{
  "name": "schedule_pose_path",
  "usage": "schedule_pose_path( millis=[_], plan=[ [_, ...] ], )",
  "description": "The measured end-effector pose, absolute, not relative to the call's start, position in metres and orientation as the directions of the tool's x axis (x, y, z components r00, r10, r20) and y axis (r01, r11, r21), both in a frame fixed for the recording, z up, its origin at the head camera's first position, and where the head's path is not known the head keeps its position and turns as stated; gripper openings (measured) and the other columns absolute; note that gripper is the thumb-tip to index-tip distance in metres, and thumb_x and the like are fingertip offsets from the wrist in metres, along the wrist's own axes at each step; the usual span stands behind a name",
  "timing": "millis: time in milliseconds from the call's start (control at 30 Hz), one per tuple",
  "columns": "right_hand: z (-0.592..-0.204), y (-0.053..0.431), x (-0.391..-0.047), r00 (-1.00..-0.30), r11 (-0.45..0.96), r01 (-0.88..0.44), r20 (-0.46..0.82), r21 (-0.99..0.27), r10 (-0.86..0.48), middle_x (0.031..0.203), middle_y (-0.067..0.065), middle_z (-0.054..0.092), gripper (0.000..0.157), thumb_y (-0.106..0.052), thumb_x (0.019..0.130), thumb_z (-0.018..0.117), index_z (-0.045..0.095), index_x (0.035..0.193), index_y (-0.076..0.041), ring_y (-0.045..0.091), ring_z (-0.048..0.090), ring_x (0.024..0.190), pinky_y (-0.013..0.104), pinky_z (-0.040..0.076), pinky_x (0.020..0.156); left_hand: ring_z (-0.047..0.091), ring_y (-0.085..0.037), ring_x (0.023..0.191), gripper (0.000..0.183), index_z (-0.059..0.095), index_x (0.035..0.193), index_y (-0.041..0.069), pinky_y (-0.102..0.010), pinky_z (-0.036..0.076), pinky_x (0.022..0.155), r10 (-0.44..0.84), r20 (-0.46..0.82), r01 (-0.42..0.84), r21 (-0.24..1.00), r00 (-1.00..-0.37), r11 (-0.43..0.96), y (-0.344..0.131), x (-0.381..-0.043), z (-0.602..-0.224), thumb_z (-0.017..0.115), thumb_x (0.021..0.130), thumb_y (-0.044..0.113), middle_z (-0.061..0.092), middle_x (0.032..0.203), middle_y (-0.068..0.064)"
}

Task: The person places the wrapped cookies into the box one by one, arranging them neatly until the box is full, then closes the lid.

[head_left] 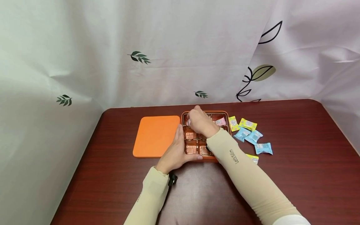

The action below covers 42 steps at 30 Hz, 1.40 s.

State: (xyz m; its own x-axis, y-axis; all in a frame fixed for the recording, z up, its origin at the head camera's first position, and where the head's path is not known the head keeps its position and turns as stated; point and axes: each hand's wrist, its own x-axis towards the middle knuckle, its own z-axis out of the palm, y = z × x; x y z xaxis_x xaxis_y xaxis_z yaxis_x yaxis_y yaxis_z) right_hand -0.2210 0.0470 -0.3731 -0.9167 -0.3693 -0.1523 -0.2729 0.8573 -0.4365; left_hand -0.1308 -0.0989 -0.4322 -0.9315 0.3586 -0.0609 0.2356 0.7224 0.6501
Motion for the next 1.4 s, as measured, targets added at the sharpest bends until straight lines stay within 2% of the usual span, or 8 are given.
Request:
schedule_pose_path(
  millis=[167,300,367,533,733,1167,1267,1400],
  plan=[
    [-0.372,0.048,-0.221,-0.913,0.854,-0.303,-0.128,-0.422,-0.387,0.124,0.017,0.058,0.027,-0.004,0.098,0.057,0.070,0.122,0.002,0.029,0.054,0.117,0.041,0.048,0.100,0.000,-0.022,0.153,0.137,-0.009,0.159,-0.001,-0.038,0.019,0.121,0.362,-0.051,0.247,0.644,-0.931,0.724,-0.099,-0.131,-0.431,0.080,0.076,0.062,-0.007,0.167,-0.021],
    [-0.371,0.050,-0.220,-0.914,0.858,-0.333,-0.090,-0.391,-0.395,0.112,0.017,0.061,0.014,-0.005,0.096,0.059,0.073,0.096,0.001,0.030,0.057,0.104,0.041,0.049,0.093,0.001,-0.022,0.153,0.137,-0.009,0.159,0.000,-0.038,0.020,0.120,0.362,-0.048,0.248,0.644,-0.931,0.724,-0.098,-0.131,-0.431,0.081,0.076,0.061,-0.007,0.167,-0.021],
    [-0.371,0.051,-0.220,-0.917,0.867,-0.333,-0.089,-0.372,-0.390,0.108,0.017,0.061,0.017,-0.007,0.096,0.060,0.069,0.084,-0.001,0.032,0.057,0.101,0.042,0.048,0.090,0.001,-0.023,0.153,0.136,-0.009,0.159,-0.001,-0.039,0.020,0.120,0.365,-0.040,0.255,0.644,-0.930,0.721,-0.099,-0.131,-0.431,0.081,0.076,0.060,-0.006,0.167,-0.022],
    [-0.368,0.052,-0.217,-0.919,0.874,-0.288,-0.145,-0.390,-0.367,0.114,0.018,0.057,0.025,-0.017,0.099,0.059,0.068,0.080,-0.003,0.032,0.054,0.106,0.043,0.046,0.092,0.001,-0.025,0.153,0.137,-0.008,0.158,-0.002,-0.040,0.019,0.120,0.370,-0.031,0.264,0.646,-0.928,0.716,-0.098,-0.132,-0.431,0.082,0.076,0.059,-0.006,0.166,-0.024],
    [-0.368,0.052,-0.216,-0.916,0.872,-0.253,-0.186,-0.419,-0.355,0.116,0.017,0.053,0.031,-0.024,0.100,0.062,0.067,0.075,-0.006,0.026,0.051,0.098,0.040,0.048,0.084,0.000,-0.023,0.153,0.137,-0.009,0.159,0.000,-0.039,0.019,0.121,0.362,-0.047,0.246,0.652,-0.931,0.717,-0.098,-0.132,-0.430,0.082,0.076,0.060,-0.007,0.166,-0.021],
    [-0.359,0.052,-0.208,-0.915,0.865,-0.260,-0.177,-0.428,-0.362,0.127,0.019,0.051,0.031,-0.028,0.100,0.061,0.067,0.079,-0.007,0.027,0.052,0.102,0.041,0.048,0.084,-0.001,-0.023,0.153,0.137,-0.009,0.158,0.000,-0.039,0.019,0.121,0.361,-0.059,0.242,0.639,-0.931,0.730,-0.098,-0.131,-0.429,0.081,0.076,0.061,-0.008,0.166,-0.021],
    [-0.355,0.053,-0.206,-0.915,0.865,-0.261,-0.177,-0.429,-0.364,0.132,0.019,0.050,0.028,-0.029,0.101,0.061,0.068,0.085,-0.006,0.029,0.052,0.109,0.042,0.049,0.088,-0.002,-0.023,0.153,0.136,-0.010,0.158,0.000,-0.039,0.019,0.120,0.360,-0.064,0.239,0.637,-0.931,0.732,-0.098,-0.131,-0.430,0.080,0.076,0.062,-0.009,0.166,-0.021],
    [-0.350,0.055,-0.200,-0.916,0.857,-0.271,-0.155,-0.438,-0.369,0.136,0.019,0.049,0.031,-0.029,0.100,0.061,0.071,0.106,-0.001,0.031,0.050,0.121,0.044,0.046,0.099,-0.001,-0.023,0.153,0.137,-0.009,0.158,0.000,-0.039,0.020,0.120,0.359,-0.065,0.237,0.640,-0.931,0.731,-0.098,-0.130,-0.430,0.080,0.076,0.063,-0.009,0.166,-0.020]
  ],
)
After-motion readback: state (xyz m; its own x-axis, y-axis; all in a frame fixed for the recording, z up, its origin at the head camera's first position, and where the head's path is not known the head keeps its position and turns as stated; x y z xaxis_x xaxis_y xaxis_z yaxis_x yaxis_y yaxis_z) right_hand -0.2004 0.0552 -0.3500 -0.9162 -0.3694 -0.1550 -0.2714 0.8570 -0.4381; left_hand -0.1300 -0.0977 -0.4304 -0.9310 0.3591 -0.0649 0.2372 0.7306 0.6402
